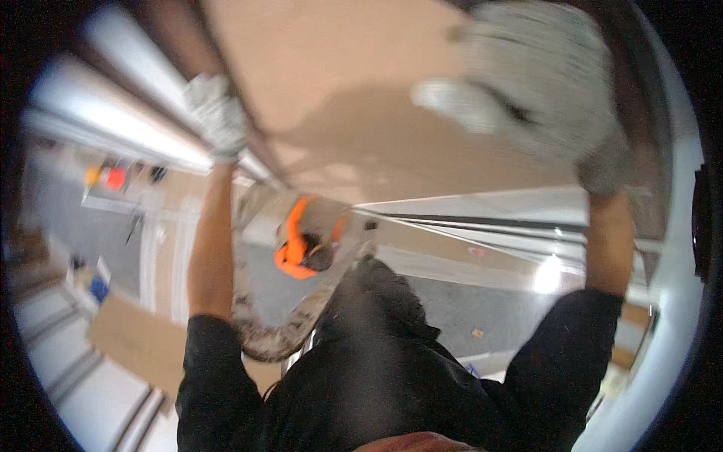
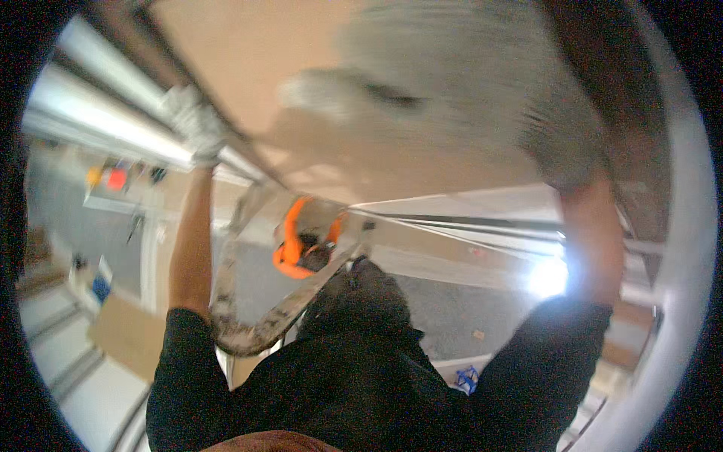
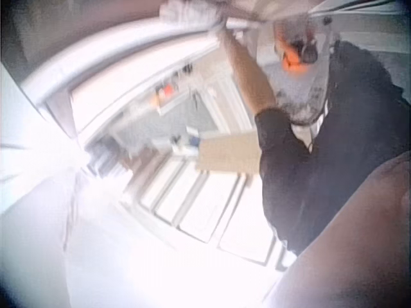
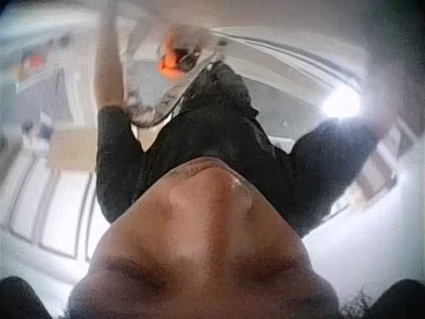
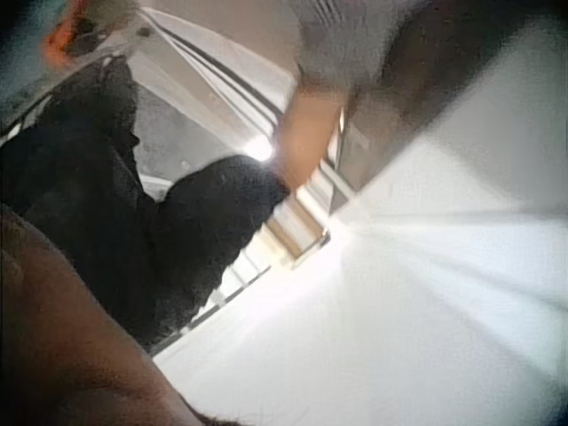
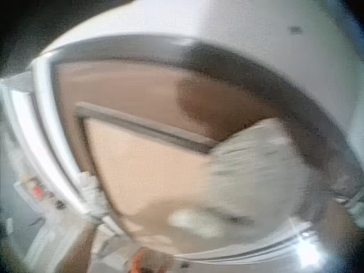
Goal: The person installs decorative wall panels onto a wooden frame by hand.
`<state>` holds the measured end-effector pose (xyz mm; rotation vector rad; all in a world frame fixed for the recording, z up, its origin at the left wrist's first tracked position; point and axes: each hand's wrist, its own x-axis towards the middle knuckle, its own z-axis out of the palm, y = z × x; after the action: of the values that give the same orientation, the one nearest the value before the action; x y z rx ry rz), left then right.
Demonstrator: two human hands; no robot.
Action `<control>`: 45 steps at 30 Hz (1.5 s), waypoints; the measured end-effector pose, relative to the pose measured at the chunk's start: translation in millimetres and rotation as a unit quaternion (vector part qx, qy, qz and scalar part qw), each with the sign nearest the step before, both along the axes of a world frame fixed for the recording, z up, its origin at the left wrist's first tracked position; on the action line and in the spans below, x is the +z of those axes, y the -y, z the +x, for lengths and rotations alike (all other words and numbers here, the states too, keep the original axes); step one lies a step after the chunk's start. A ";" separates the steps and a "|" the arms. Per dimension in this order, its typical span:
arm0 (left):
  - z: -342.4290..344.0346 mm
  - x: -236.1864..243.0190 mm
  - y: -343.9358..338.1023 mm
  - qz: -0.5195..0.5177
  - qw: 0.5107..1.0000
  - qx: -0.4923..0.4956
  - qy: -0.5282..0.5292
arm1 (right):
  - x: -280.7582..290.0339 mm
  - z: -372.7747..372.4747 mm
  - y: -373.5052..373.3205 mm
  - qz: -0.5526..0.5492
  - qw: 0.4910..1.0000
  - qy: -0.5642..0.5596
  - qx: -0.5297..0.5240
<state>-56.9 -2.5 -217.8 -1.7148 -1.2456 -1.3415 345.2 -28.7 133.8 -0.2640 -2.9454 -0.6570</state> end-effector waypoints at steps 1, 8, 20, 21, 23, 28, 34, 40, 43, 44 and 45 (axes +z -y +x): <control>-7.7 -25.8 -24.0 0.062 0.998 -0.032 0.002 | 4.1 -2.6 17.3 -0.001 1.000 0.002 -0.028; 7.9 -1.2 -11.2 0.054 0.997 0.046 0.020 | -13.8 0.9 1.4 -0.024 0.998 -0.007 -0.061; -8.2 -22.8 -12.1 0.072 0.994 0.061 0.050 | -1.2 35.1 -5.2 0.009 0.989 0.008 -0.146; -3.1 -34.6 -21.0 0.074 0.995 0.037 0.064 | 5.5 44.9 7.5 0.016 0.984 0.011 -0.175; -7.6 -59.0 -24.8 0.066 0.996 0.019 0.059 | 9.5 57.3 11.9 0.026 0.981 0.012 -0.192; -20.8 -117.7 -6.8 -0.023 0.999 0.041 -0.002 | 9.7 67.9 1.1 0.035 0.979 0.030 -0.198; -14.5 -83.7 -0.2 -0.100 0.994 0.042 -0.027 | 1.4 102.9 -11.2 0.037 0.971 0.046 -0.230; -8.3 -76.0 5.5 -0.154 0.988 0.018 -0.012 | 13.1 128.0 -26.1 0.048 0.954 0.064 -0.290; -2.1 -87.8 24.1 -0.194 0.981 0.019 -0.022 | 24.7 80.3 -28.4 0.061 0.963 0.132 -0.225; -0.4 -94.3 33.1 -0.233 0.972 0.005 -0.013 | 26.7 57.1 -23.8 0.052 0.969 0.145 -0.192; 1.2 -101.5 37.5 -0.269 0.963 -0.013 -0.005 | 20.3 62.4 -28.3 0.049 0.971 0.152 -0.180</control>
<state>-55.7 -40.0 -319.4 -2.0964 -1.6983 -1.0615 407.6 -0.4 154.0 -0.7655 -3.1677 -0.9634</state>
